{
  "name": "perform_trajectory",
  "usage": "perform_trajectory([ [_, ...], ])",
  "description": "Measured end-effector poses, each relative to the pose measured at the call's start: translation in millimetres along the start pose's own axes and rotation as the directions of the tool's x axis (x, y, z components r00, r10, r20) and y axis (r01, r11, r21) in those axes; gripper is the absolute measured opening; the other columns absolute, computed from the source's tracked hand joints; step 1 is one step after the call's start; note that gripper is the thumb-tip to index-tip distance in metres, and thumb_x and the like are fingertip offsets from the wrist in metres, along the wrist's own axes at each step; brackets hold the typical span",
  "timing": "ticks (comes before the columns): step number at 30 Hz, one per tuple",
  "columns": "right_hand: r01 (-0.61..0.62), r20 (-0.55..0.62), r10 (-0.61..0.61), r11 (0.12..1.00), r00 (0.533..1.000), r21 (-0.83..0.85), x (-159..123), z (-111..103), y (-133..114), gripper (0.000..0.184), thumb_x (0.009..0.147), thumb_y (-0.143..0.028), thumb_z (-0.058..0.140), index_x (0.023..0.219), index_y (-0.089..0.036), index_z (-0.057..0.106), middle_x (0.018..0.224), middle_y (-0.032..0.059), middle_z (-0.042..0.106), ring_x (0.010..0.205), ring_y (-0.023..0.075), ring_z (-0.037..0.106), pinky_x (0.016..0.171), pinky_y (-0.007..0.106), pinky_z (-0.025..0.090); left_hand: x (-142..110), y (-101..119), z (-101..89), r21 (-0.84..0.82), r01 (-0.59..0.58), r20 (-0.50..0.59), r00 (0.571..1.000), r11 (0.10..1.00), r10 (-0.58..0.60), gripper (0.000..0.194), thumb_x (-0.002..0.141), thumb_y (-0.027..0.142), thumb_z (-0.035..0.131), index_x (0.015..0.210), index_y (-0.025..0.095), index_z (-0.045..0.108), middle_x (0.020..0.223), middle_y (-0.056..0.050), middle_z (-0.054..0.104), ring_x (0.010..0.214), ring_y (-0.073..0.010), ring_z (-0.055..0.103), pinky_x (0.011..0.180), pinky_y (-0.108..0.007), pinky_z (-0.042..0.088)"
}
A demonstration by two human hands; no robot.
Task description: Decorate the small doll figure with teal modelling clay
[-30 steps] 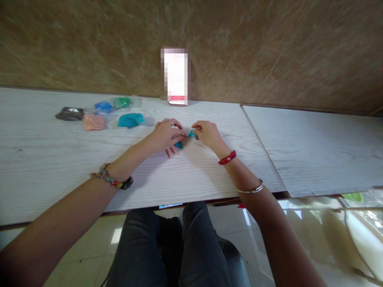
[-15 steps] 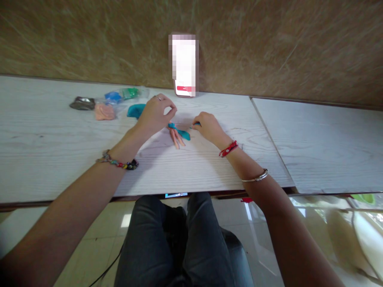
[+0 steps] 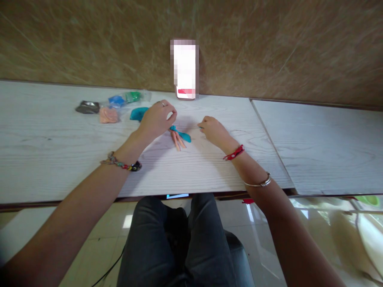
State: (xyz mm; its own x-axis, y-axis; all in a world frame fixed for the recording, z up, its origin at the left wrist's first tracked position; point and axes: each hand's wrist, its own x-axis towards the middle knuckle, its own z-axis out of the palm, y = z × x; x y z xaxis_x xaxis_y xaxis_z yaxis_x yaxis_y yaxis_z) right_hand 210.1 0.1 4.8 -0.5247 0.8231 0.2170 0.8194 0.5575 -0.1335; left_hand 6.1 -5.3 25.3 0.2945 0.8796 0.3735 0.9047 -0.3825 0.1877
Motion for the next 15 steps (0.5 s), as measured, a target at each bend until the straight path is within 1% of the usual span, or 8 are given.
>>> perform_trajectory([
  [3, 0.059, 0.007, -0.059, 0.998, 0.998, 0.021, -3, 0, -4, 0.025, 0.083, -0.011, 0.048, 0.091, -0.013, 0.071, 0.091, 0.0114, 0.064, 0.084, 0.0197, 0.058, 0.076, 0.029, 0.043, -1, -1, -0.9, 0.007, 0.012, 0.005, 1.000, 1.000, -0.012, 0.024, 0.088, 0.019, 0.039, 0.090, 0.012, 0.062, 0.098, -0.010, 0.058, 0.093, -0.0181, 0.054, 0.079, -0.029, 0.041],
  [8, 0.023, -0.033, -0.022, 1.000, 0.999, 0.008, 5, 3, -7, 0.025, 0.084, -0.013, 0.048, 0.092, -0.012, 0.071, 0.086, 0.0107, 0.065, 0.082, 0.0198, 0.058, 0.074, 0.029, 0.041, -1, -2, -0.5, 0.017, 0.010, 0.006, 1.000, 1.000, -0.010, 0.024, 0.088, 0.019, 0.039, 0.089, 0.012, 0.062, 0.096, -0.009, 0.058, 0.090, -0.0166, 0.054, 0.077, -0.027, 0.041],
  [12, 0.031, 0.004, -0.031, 0.999, 1.000, 0.039, 9, 0, -4, 0.018, 0.082, -0.017, 0.055, 0.083, -0.013, 0.072, 0.080, 0.0081, 0.065, 0.077, 0.0182, 0.057, 0.072, 0.028, 0.040, -1, -2, 1.1, 0.022, -0.001, 0.006, 1.000, 1.000, 0.001, 0.024, 0.088, 0.019, 0.039, 0.088, 0.013, 0.063, 0.097, -0.009, 0.058, 0.090, -0.0168, 0.054, 0.076, -0.028, 0.042],
  [15, -0.018, -0.018, 0.020, 0.997, 1.000, 0.077, 10, 0, -3, 0.012, 0.077, -0.022, 0.063, 0.077, -0.013, 0.071, 0.074, 0.0058, 0.063, 0.071, 0.0162, 0.055, 0.068, 0.027, 0.038, -1, -2, 3.0, 0.030, -0.004, 0.009, 1.000, 1.000, 0.004, 0.025, 0.088, 0.019, 0.039, 0.089, 0.012, 0.063, 0.098, -0.010, 0.058, 0.091, -0.0174, 0.055, 0.076, -0.028, 0.042],
])
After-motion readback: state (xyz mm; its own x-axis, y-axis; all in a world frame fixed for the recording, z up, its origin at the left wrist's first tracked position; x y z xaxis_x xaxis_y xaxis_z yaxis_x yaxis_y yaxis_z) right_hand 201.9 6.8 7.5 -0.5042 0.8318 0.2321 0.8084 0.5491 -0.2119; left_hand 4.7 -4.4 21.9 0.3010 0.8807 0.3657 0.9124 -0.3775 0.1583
